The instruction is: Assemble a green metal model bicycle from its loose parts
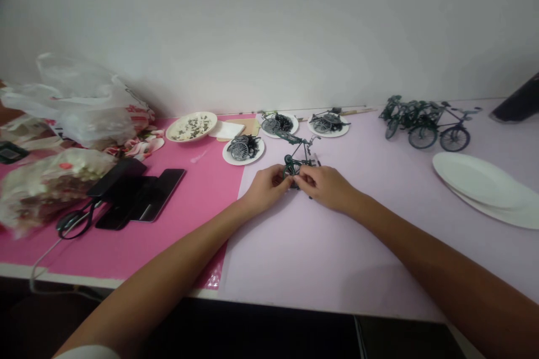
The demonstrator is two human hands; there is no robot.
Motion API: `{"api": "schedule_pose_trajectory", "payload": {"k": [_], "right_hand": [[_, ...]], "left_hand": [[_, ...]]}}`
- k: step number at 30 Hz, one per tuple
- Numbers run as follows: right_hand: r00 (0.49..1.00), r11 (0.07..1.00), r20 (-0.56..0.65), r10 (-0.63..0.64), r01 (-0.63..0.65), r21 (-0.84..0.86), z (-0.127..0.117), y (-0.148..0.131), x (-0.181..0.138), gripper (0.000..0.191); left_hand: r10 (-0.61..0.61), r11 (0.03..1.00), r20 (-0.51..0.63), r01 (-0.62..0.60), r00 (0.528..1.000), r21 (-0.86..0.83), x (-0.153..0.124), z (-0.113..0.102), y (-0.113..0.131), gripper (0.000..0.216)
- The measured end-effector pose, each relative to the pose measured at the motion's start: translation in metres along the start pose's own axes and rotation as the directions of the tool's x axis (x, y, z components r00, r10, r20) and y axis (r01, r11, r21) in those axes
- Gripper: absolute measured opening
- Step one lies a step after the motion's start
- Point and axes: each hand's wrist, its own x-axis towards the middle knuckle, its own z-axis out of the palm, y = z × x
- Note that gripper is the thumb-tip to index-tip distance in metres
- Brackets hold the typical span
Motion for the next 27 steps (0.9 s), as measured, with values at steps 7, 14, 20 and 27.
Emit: {"api": "schedule_pose_trajectory", "payload": {"k": [7,14,20,27], "right_hand": [[1.0,1.0,-0.001,0.007,-0.007,-0.001,-0.0001,-0.0009,-0.0002,0.034],[1.0,1.0,-0.003,-0.002,0.002,0.007,-0.0004,-0.001,-0.0008,0.035],[1.0,1.0,-0.01,-0.008,0.008,0.003,-0.0002,-0.0006,-0.0004,0.034],[1.0,1.0,-0.001,0.007,-0.007,0.003,-0.0004,-0.0007,-0.0001,0.034]], "left_hand": [[0.003,1.0,-0.002,-0.003,1.0,0.025,0.0,0.0001,0.0001,0.022],[0.006,1.0,-0.002,-0.006,1.0,0.01,0.0003,0.0004,-0.0006,0.021],[0.004,1.0,-0.004,-0.004,1.0,0.029,0.0,0.0004,-0.0002,0.021],[0.007,1.0,0.002,-0.007,1.0,0.013,0.0001,0.0002,0.0002,0.021]]}}
